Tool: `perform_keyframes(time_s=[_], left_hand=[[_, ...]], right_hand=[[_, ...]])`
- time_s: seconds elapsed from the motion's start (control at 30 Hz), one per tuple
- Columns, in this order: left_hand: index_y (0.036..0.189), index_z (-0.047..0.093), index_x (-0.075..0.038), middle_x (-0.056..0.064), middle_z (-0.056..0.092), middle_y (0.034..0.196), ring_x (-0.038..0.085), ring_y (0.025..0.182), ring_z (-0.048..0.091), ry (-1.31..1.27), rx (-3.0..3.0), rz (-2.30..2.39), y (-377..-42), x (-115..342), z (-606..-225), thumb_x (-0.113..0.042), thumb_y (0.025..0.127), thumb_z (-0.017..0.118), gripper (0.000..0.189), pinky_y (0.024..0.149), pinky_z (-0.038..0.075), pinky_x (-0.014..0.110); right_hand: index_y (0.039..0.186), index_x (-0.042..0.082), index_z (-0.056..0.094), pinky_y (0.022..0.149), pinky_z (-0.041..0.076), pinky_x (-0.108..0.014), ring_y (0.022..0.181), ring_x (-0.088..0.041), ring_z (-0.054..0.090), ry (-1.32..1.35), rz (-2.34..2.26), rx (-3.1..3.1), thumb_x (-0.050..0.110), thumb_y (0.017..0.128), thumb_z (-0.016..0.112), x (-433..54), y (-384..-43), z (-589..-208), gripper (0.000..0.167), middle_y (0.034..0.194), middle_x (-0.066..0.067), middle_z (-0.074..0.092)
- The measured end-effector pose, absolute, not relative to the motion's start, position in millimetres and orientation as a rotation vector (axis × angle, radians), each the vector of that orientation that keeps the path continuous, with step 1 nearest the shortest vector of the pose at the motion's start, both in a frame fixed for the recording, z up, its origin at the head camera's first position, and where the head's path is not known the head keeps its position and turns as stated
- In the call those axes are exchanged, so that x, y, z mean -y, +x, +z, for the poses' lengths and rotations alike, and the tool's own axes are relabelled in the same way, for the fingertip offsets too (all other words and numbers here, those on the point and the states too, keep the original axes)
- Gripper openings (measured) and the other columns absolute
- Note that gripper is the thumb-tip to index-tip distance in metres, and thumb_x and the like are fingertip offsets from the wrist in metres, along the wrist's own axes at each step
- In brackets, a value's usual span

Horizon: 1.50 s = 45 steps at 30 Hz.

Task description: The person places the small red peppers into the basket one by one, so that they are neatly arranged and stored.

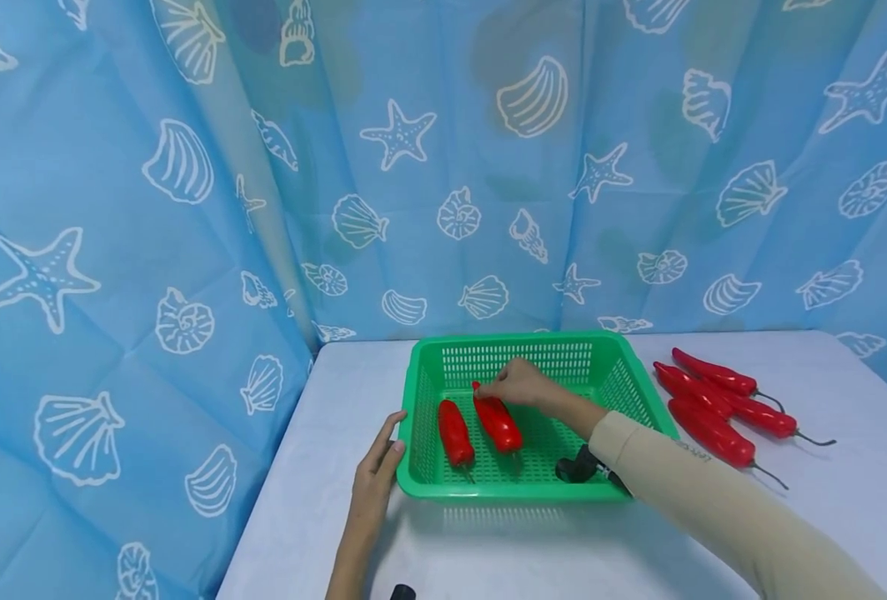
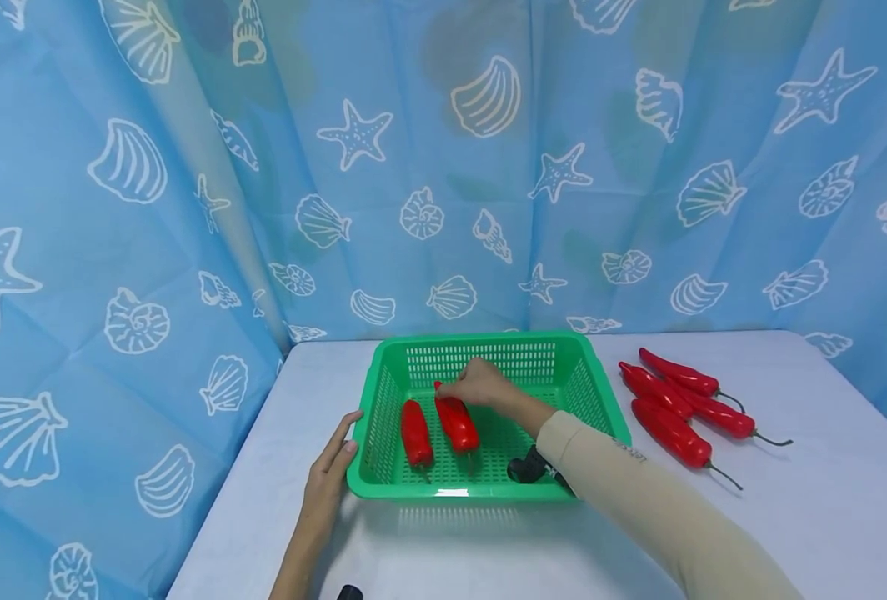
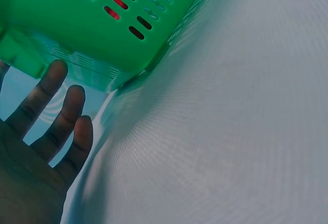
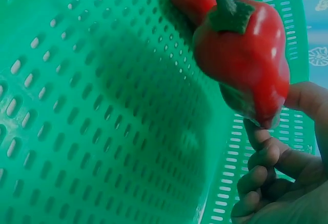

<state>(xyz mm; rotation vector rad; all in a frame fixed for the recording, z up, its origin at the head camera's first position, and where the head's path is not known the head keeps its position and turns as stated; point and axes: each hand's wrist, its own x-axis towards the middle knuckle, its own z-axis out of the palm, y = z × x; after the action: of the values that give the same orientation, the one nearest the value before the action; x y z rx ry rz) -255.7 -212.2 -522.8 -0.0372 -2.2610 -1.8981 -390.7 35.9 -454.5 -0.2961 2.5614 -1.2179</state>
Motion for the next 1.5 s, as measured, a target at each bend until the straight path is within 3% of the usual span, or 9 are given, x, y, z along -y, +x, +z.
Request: perform_keyframes(time_s=[0.8, 1.1, 1.5], left_hand=[[0.143, 0.052, -0.042, 0.005, 0.065, 0.101, 0.022, 0.088, 0.062, -0.063, 2.272, -1.86, -255, 214, -521, -0.045, 0.104, 0.05, 0.039, 0.083, 0.046, 0.039], [0.146, 0.051, -0.035, 0.005, 0.065, 0.1, 0.019, 0.087, 0.061, -0.03, 2.293, -1.829, -251, 210, -514, -0.039, 0.105, 0.049, 0.041, 0.083, 0.046, 0.039], [0.145, 0.052, -0.037, 0.005, 0.065, 0.102, 0.021, 0.089, 0.061, -0.028, 2.262, -1.857, -255, 211, -523, -0.039, 0.105, 0.051, 0.04, 0.084, 0.046, 0.04]], right_hand=[[0.048, 0.015, 0.042, 0.05, 0.022, -0.027, 0.05, -0.012, 0.02, -0.316, -1.214, -2.533, 0.029, 0.089, 0.075, -25, -397, -464, 0.054, 0.05, 0.003, 0.03], [0.047, 0.017, 0.039, 0.047, 0.019, -0.026, 0.05, -0.011, 0.015, -0.287, -1.194, -2.534, 0.03, 0.089, 0.075, -25, -398, -471, 0.057, 0.05, 0.004, 0.025], [0.048, 0.018, 0.039, 0.046, 0.021, -0.025, 0.048, -0.01, 0.019, -0.303, -1.091, -2.527, 0.036, 0.091, 0.072, -27, -399, -472, 0.057, 0.05, 0.005, 0.025]])
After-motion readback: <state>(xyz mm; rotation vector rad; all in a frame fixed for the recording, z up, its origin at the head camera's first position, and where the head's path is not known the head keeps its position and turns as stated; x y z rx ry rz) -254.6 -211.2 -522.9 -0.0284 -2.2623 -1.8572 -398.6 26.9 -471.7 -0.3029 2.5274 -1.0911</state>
